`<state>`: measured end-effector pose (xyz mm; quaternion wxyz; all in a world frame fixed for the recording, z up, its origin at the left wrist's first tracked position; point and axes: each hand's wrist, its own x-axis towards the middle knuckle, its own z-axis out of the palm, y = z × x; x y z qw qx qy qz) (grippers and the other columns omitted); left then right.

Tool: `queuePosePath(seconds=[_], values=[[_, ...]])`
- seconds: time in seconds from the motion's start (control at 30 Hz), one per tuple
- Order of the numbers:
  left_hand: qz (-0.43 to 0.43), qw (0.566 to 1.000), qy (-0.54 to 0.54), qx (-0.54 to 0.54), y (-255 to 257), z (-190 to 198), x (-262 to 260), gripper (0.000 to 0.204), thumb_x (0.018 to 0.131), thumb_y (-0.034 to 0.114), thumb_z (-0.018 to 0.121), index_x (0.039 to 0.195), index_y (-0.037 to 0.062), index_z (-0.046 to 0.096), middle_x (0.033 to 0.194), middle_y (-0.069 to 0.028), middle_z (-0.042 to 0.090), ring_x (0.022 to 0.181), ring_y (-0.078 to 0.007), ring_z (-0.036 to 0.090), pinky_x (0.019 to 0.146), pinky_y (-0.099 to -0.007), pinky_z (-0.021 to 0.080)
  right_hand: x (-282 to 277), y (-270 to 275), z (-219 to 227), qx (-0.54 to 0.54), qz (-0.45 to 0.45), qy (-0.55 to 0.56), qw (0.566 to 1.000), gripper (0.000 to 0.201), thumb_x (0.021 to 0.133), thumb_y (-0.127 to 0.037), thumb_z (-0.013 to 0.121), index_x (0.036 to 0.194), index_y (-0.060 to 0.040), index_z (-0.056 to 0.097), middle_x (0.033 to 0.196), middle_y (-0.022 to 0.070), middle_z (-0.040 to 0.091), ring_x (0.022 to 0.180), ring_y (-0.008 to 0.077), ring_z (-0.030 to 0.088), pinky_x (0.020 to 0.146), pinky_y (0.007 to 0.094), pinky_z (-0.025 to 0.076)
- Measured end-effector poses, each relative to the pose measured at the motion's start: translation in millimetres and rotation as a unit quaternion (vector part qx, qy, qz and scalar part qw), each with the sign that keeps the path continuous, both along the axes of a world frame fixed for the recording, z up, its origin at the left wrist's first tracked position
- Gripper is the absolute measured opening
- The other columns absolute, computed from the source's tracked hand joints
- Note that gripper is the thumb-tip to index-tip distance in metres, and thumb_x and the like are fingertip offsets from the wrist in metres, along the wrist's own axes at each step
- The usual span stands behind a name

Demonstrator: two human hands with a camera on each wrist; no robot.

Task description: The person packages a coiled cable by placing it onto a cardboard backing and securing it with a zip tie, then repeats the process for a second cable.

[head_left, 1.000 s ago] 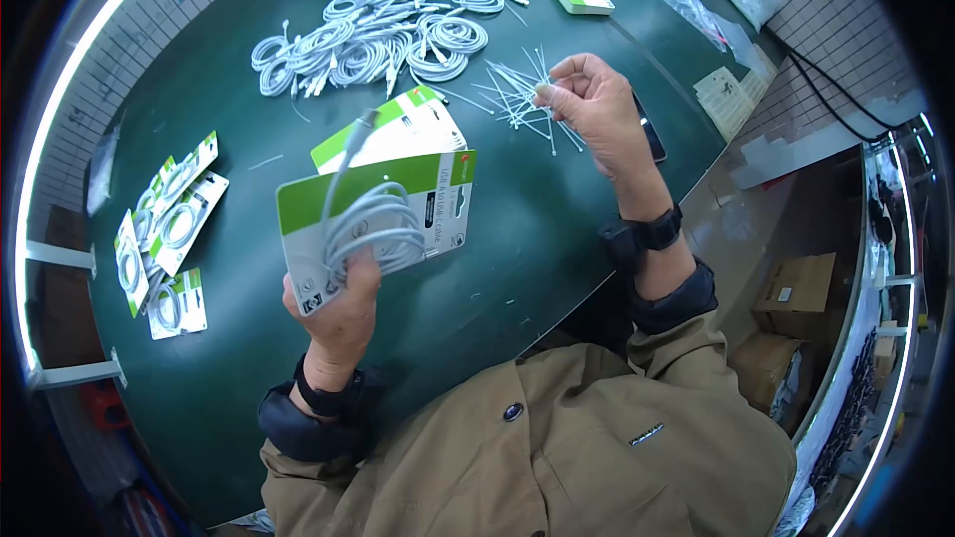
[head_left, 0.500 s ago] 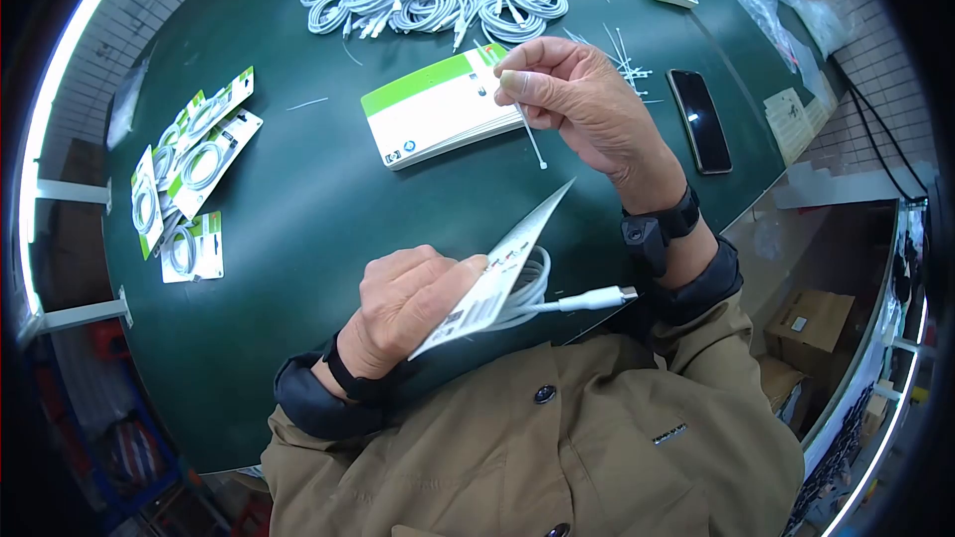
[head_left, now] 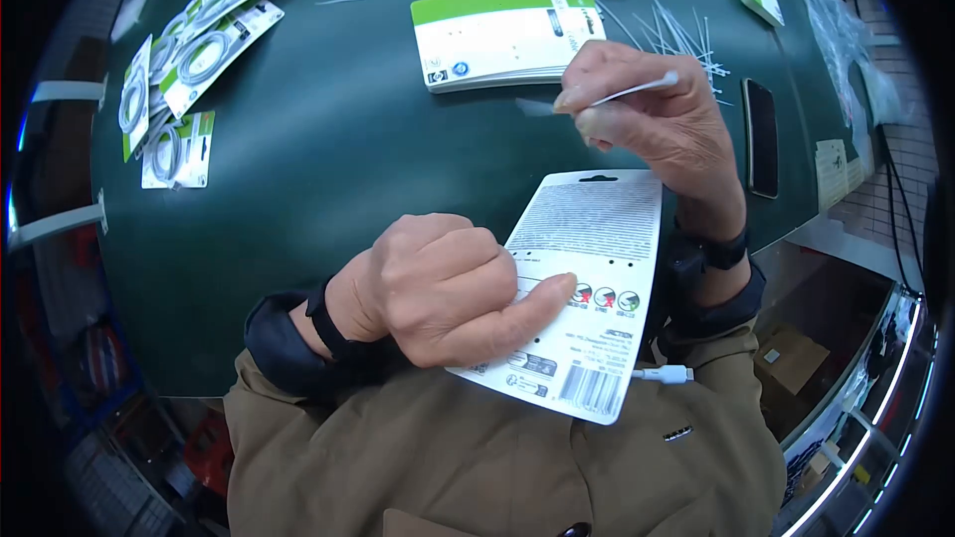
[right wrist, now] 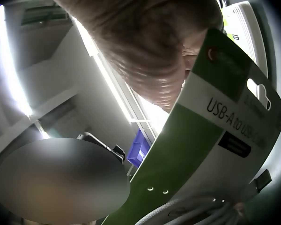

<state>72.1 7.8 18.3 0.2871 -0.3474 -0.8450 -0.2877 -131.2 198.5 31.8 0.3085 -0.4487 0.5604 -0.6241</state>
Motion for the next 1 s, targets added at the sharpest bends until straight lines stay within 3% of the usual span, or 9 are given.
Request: queuePosePath(seconds=[0.17,0.3,0.4,0.53,0.77,1.0], values=[[0.003,1.0,0.014,0.004,4,-4,0,0.049,0.082,0.021,0.082,0.128,0.0091,0.072,0.075,-0.0017,0.057,0.057,-0.0103,0.049,0.046,-0.0269,0.036,12,6,19,-0.037,-0.041,0.051,0.997,0.012,0.091,0.005,0.075,0.102,0.0015,0.077,0.093,0.0123,0.07,0.078,0.0145,0.065,0.067,0.0258,0.054],[0.009,1.0,0.019,0.007,4,-5,0,0.051,0.08,0.022,0.083,0.128,0.0099,0.072,0.074,-0.0015,0.056,0.056,-0.0092,0.048,0.044,-0.0254,0.036,35,3,24,-0.032,-0.052,0.026,0.998,0.015,0.082,0.009,0.078,0.095,0.0016,0.075,0.085,0.0149,0.071,0.074,0.0181,0.068,0.063,0.0285,0.054],[0.007,1.0,0.018,0.003,3,-5,-1,0.05,0.08,0.023,0.084,0.127,0.0104,0.072,0.073,-0.0007,0.055,0.055,-0.0086,0.048,0.043,-0.0249,0.036,38,1,26,-0.018,-0.012,0.087,0.996,0.018,0.076,0.011,0.082,0.089,0.0015,0.074,0.084,0.0169,0.075,0.077,0.0226,0.074,0.067,0.031,0.057],[0.011,1.0,0.029,0.004,3,-8,-2,0.05,0.08,0.024,0.084,0.127,0.0107,0.072,0.072,0.0005,0.054,0.054,-0.0078,0.048,0.043,-0.0241,0.036,35,0,27,-0.004,0.051,0.132,0.99,0.018,0.074,0.011,0.082,0.087,0.0017,0.074,0.084,0.0168,0.077,0.079,0.0237,0.076,0.068,0.0307,0.058],[0.023,0.999,0.03,0.009,5,-8,-1,0.051,0.082,0.026,0.086,0.128,0.0116,0.071,0.072,0.0009,0.057,0.055,-0.0072,0.05,0.044,-0.0235,0.037,34,1,24,0.003,0.055,0.095,0.994,0.017,0.076,0.008,0.083,0.089,0.0016,0.075,0.086,0.0161,0.077,0.079,0.0224,0.076,0.067,0.0302,0.06],[0.051,0.998,0.04,0.012,7,-7,0,0.048,0.083,0.03,0.087,0.126,0.0134,0.073,0.073,-0.0005,0.062,0.058,-0.0086,0.058,0.048,-0.0236,0.045,36,-2,28,0.04,0.095,0.134,0.986,0.015,0.077,0.009,0.082,0.087,-0.0012,0.076,0.086,0.0137,0.078,0.08,0.0206,0.077,0.064,0.0285,0.06]])
